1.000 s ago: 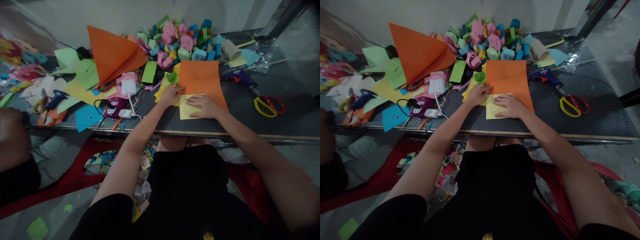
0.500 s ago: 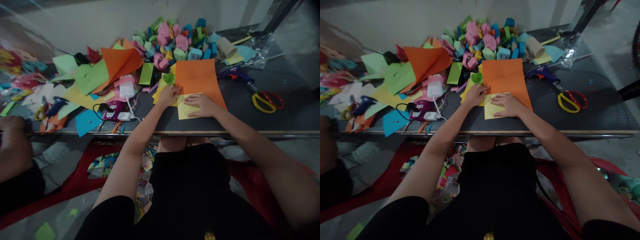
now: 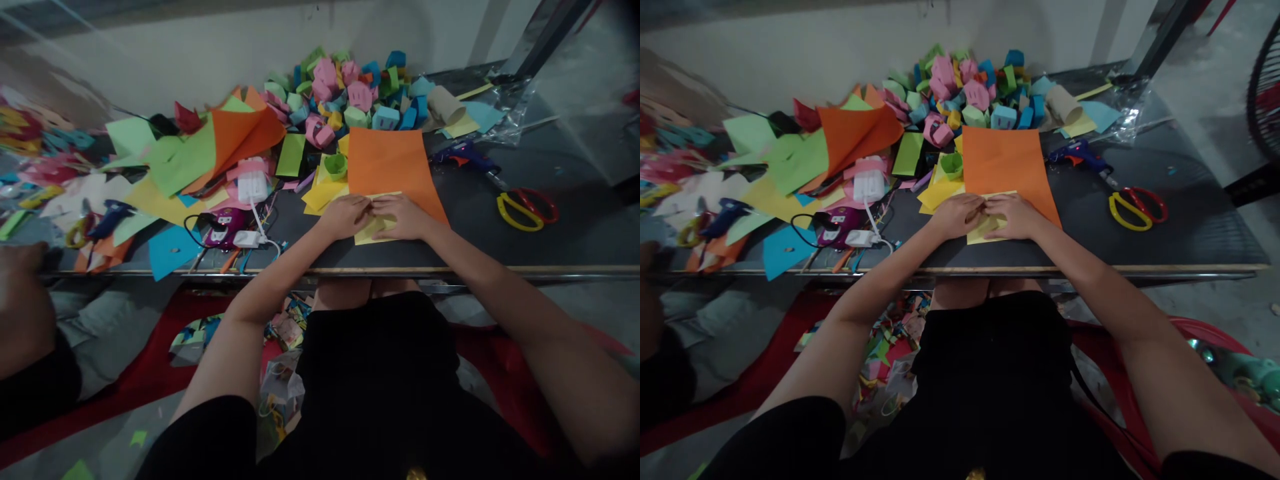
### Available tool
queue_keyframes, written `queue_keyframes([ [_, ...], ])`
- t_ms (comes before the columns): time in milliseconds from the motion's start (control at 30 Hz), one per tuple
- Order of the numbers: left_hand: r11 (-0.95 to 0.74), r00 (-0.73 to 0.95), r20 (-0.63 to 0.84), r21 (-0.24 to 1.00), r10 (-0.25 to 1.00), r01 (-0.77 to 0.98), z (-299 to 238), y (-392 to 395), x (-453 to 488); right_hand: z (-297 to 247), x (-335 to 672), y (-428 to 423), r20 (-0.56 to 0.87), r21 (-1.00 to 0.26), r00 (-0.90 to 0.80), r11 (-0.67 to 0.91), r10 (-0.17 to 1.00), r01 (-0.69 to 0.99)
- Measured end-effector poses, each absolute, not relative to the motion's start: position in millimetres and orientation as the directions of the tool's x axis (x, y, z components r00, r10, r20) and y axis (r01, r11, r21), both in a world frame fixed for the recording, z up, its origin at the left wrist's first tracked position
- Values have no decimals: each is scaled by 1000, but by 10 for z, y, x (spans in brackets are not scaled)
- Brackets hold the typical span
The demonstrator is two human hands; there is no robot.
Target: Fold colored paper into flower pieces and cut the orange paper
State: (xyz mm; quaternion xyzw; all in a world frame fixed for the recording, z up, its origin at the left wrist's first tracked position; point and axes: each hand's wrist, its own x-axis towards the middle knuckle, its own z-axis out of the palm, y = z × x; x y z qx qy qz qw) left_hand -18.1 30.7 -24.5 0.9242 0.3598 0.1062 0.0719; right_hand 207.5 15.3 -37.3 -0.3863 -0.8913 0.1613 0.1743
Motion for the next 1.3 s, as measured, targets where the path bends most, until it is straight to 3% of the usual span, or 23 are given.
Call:
queue_keyframes([
  [133,-735,734,127,270,667,622,-279,188,-276,-380,2049,154,200,-425,-655,667,728,611],
  [267,-709,736,18,282,677,646,-249,203,-303,-312,2033,135,202,-437,-637,651,744,621],
  [333,-702,735,-46,262,677,663,-196,228,-276,-249,2128,99,267,-469,-464,535,844,702],
  [433,-714,744,-95,225,662,663,-114,266,-217,-198,2451,7,360,-554,40,179,932,813],
  [533,-740,759,-94,176,644,649,-63,314,-168,-248,2812,-85,249,-578,277,-87,928,811],
  [600,-755,769,-87,146,634,639,-42,347,-145,-297,2945,-113,149,-613,319,-165,936,773],
  [800,-747,759,-74,138,647,650,24,398,-98,-207,2806,-28,-134,-883,157,-190,978,430],
  [967,-702,713,-110,127,692,701,116,417,-12,-182,2650,-22,-57,-926,80,-83,995,369],
  [1067,-701,709,-157,107,688,705,168,435,91,-258,2616,-67,111,-849,9,90,994,520],
  [1167,-757,747,-223,54,626,651,188,453,203,-299,2586,-119,233,-659,-187,296,954,691],
  [1300,-793,765,-269,3,586,609,220,444,299,-287,2572,-130,177,-381,-479,509,860,772],
])
